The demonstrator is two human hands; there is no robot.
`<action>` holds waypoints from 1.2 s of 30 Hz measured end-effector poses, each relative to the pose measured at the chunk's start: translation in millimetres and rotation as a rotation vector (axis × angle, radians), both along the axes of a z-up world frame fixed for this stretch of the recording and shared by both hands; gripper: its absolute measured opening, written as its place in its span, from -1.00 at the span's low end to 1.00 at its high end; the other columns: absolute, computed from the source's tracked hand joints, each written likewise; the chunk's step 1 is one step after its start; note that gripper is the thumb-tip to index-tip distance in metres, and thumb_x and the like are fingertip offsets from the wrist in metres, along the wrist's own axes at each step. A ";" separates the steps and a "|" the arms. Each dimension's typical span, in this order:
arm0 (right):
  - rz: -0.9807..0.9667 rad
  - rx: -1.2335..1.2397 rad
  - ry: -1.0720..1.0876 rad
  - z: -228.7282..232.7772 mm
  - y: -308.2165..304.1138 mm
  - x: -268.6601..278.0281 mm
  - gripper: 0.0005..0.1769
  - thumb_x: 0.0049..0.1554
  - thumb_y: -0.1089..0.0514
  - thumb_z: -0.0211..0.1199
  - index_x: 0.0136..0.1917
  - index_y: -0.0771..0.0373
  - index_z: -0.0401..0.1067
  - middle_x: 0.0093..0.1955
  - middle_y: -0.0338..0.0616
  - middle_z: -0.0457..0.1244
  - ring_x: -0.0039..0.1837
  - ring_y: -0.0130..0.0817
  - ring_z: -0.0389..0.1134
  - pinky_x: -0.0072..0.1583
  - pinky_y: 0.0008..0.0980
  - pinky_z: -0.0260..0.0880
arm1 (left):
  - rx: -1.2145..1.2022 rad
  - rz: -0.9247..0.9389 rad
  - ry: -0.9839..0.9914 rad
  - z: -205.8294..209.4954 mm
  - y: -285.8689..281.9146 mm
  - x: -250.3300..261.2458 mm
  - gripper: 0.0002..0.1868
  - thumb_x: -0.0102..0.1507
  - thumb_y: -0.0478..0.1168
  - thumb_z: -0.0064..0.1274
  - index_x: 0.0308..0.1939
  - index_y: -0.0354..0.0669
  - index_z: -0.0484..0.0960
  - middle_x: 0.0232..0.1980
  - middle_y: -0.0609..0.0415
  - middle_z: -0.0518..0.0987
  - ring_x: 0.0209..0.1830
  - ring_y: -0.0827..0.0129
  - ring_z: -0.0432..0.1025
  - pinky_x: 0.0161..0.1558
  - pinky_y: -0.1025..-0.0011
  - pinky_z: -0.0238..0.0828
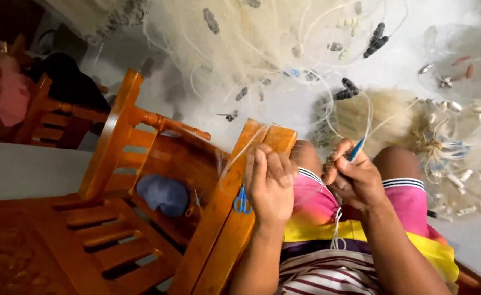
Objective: Repairing a fishing net using a netting needle and scissors while sitting on the floor
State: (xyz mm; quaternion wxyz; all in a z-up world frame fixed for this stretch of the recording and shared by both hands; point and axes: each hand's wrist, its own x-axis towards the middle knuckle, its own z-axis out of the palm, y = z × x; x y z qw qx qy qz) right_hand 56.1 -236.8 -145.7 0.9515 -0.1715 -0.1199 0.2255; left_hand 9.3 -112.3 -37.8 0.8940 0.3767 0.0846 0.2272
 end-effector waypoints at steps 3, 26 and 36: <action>-0.005 0.023 -0.028 -1.7 -2.4 2.7 -0.89 0.14 0.28 0.03 -0.03 0.30 0.22 -0.45 0.22 0.30 -0.61 -0.61 -0.07 -0.49 -0.67 -0.08 | 0.085 0.116 0.047 2.1 -4.6 -7.3 -0.82 0.37 -0.13 -0.29 -0.13 -0.17 0.29 -0.71 0.05 0.21 -0.63 0.39 0.22 -0.54 0.54 0.18; -0.082 -0.091 -0.070 -5.5 -1.6 4.2 -0.90 0.14 0.27 0.07 -0.05 0.31 0.25 -0.34 0.28 0.33 -0.57 -0.64 -0.06 -0.48 -0.72 -0.06 | 0.005 0.010 -0.085 6.8 2.2 6.7 -0.86 0.38 -0.11 -0.33 -0.20 -0.03 0.26 -0.59 0.06 0.31 -0.60 0.43 0.17 -0.57 0.58 0.13; -0.081 -0.104 -0.054 -2.3 -0.3 5.4 -0.88 0.14 0.28 0.05 -0.03 0.32 0.23 -0.31 0.32 0.32 -0.55 -0.62 -0.05 -0.46 -0.68 -0.05 | -0.310 -0.034 -0.126 2.9 -2.3 29.9 -0.80 0.41 -0.09 -0.37 -0.10 -0.02 0.36 -0.71 0.23 0.19 -0.71 0.56 0.07 -0.65 0.69 0.05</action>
